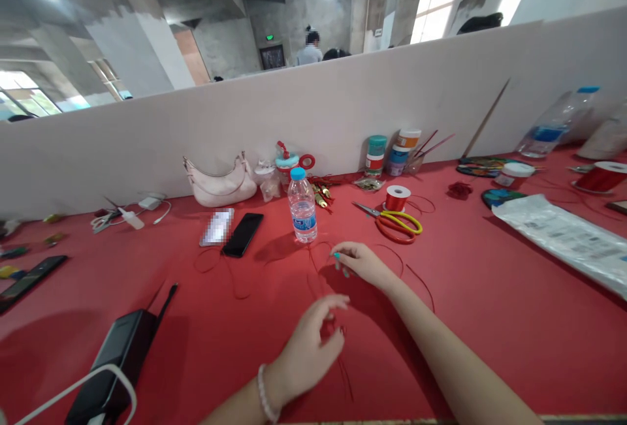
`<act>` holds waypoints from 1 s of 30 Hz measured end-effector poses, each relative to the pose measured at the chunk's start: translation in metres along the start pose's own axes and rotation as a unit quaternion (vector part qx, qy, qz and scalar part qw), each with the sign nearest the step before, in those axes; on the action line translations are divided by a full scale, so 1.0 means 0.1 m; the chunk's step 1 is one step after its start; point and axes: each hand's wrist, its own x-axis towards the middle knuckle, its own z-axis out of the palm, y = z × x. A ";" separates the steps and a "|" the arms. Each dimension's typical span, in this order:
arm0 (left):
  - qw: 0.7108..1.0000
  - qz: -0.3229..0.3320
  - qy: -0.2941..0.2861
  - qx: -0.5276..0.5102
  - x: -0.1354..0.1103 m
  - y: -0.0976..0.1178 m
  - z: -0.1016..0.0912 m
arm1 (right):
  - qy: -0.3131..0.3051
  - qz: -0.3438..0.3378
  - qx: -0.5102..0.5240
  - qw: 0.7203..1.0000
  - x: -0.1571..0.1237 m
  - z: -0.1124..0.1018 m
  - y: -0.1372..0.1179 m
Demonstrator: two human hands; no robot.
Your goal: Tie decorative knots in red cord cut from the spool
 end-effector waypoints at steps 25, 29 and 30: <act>0.772 -0.048 0.490 -0.403 -0.26 -0.06 -0.89 | 0.127 0.003 0.362 0.923 0.01 -0.18 -0.02; 0.759 -0.075 0.561 -0.321 -0.61 -0.20 -1.08 | 0.165 -0.008 0.330 0.929 0.04 -0.22 0.02; 0.762 -0.086 0.571 -0.294 -0.69 -0.25 -1.12 | 0.170 -0.009 0.327 0.930 0.05 -0.23 0.03</act>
